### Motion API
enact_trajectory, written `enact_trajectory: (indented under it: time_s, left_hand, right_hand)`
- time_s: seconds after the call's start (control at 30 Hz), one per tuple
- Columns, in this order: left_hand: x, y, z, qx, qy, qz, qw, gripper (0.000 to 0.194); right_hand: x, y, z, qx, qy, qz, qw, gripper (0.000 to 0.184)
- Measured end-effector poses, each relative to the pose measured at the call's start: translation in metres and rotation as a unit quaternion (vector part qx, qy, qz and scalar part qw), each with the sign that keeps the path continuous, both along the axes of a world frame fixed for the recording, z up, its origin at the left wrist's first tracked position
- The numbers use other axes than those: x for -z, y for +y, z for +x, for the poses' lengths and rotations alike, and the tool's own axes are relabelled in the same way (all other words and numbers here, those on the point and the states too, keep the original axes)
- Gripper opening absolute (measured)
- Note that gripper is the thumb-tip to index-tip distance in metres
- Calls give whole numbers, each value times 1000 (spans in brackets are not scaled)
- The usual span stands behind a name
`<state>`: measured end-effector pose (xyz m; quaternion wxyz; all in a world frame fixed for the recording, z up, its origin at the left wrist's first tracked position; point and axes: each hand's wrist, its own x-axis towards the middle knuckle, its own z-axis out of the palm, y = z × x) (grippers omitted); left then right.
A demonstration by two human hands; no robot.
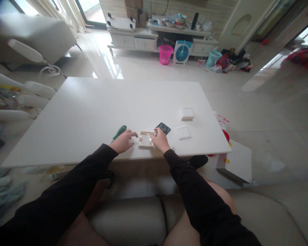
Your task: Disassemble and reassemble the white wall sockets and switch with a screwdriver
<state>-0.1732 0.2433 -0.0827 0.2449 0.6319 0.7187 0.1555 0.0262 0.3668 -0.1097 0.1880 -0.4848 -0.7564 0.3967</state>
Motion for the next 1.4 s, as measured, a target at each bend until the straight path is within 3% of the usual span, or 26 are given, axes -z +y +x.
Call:
enact_trajectory:
  time_s: [0.17,0.33,0.5,0.63,0.8,0.87,0.93,1.03,1.1,1.23,1.4]
  left_hand:
    - [-2,-7,14,51,18,-21,998,45]
    - [-5,-8,21,79,60,-70,993,30]
    - [-8,-9,25,111,75,-91,987,26]
    - [-6,-10,18,94,48,-70,992,35]
    - [-12,-5,1,47,22,-36,998,23]
    - [-19,-4,-5,11,6,-10,1000,25]
    - [-27,-3,-7,-28,-31,30,999,36]
    - [-39,-4,-2,-32,-96,123,987,69]
    - [-46,-5,4,18,-115,179,977,88]
    - [-57,-4,16,104,-116,219,963,92]
    - [-59,-2,22,83,-97,191,973,88]
  right_hand:
    - [-16,24,20,-30,-77,186,979,24]
    - [-3,40,35,-46,-155,153,975,42]
    - [7,41,37,-40,-160,153,974,37]
    - [3,41,38,-32,-166,154,974,31]
    - [-12,41,35,7,-113,150,982,30]
    - [-24,39,30,50,-39,84,994,30]
    - [-41,35,25,81,76,-70,991,26]
    - [-68,22,20,43,210,-347,913,15]
    - [-83,11,19,3,236,-454,860,16]
    - [-95,-6,18,-55,212,-520,826,24]
    - [-87,-9,16,-71,207,-516,828,29]
